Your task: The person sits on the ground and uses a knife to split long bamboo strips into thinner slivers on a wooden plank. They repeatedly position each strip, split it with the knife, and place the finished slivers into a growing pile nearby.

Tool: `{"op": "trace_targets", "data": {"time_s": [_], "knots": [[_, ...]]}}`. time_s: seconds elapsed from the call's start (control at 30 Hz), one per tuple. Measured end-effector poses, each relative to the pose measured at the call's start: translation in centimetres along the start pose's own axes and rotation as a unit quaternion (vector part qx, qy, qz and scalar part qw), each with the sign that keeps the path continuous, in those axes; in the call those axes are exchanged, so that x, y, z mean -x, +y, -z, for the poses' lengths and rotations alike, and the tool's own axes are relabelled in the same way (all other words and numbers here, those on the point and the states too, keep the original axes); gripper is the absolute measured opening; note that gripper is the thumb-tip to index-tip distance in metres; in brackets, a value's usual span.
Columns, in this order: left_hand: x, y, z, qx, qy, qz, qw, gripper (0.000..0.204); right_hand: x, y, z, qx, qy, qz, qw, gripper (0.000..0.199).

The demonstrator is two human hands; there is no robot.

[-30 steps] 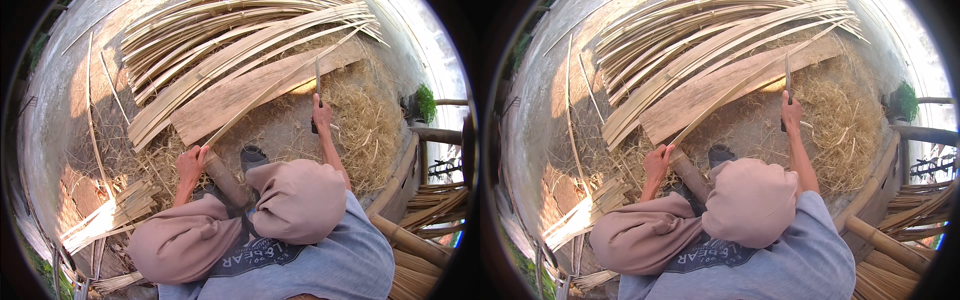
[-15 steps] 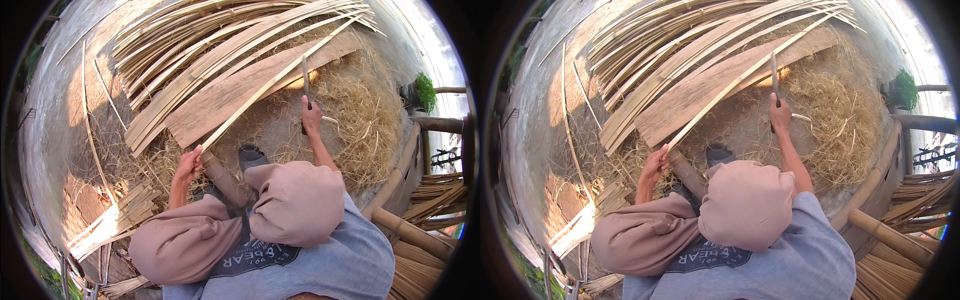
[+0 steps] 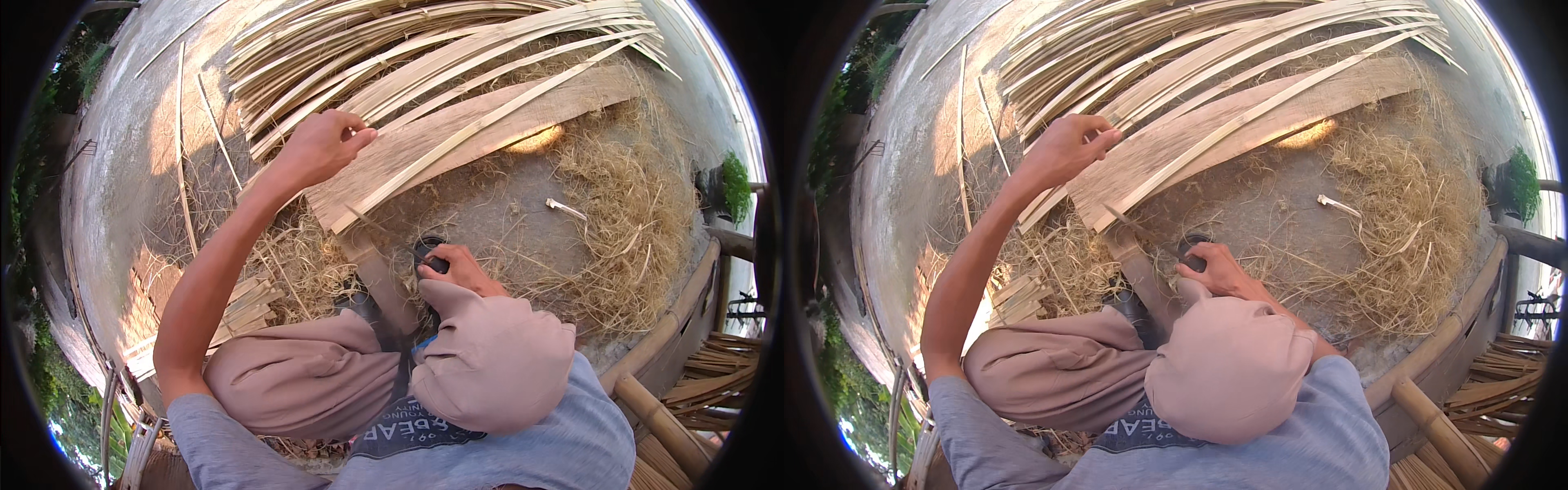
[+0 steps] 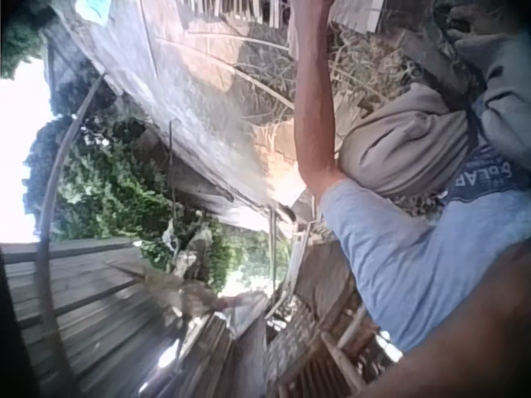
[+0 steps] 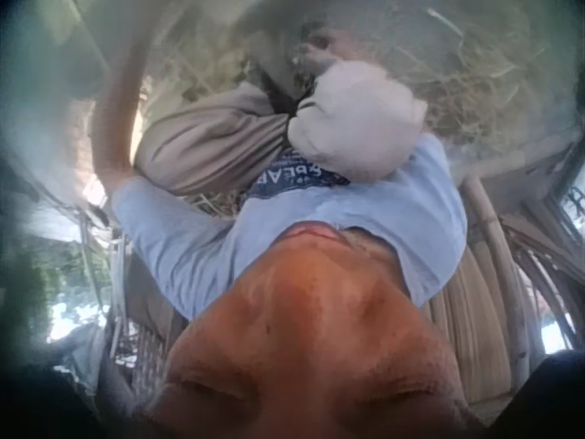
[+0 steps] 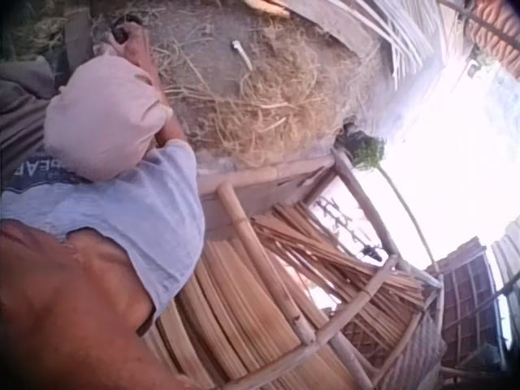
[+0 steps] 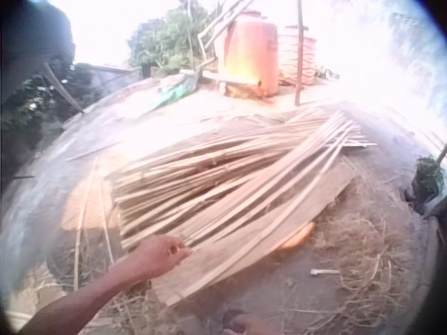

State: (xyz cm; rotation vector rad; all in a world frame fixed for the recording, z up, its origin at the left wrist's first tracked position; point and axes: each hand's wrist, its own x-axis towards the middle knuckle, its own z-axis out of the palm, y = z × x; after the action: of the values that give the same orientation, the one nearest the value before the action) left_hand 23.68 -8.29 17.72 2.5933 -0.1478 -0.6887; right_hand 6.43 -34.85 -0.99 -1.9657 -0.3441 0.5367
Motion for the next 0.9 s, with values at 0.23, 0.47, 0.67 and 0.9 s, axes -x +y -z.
{"op": "trace_targets", "data": {"time_s": [0.23,0.47,0.67,0.9], "knots": [[-14.6,6.6,-20.0,-0.050,0.208,-0.045,0.976,0.042,-1.6,-4.5,-1.9,-0.129,-0.189,-0.046,0.972,0.027],[-19.1,9.3,-22.5,0.029,0.264,-0.031,0.964,0.024,-3.6,-0.8,0.7,-0.215,0.120,-0.211,0.946,0.026],[-19.9,8.6,-22.6,0.072,0.300,-0.077,0.948,0.014,-4.5,1.0,-1.7,-0.022,0.100,-0.012,0.995,0.028],[-19.9,9.4,-22.4,0.077,0.335,-0.105,0.933,0.005,-4.1,3.1,-5.8,-0.141,-0.003,-0.034,0.989,0.040]]}}
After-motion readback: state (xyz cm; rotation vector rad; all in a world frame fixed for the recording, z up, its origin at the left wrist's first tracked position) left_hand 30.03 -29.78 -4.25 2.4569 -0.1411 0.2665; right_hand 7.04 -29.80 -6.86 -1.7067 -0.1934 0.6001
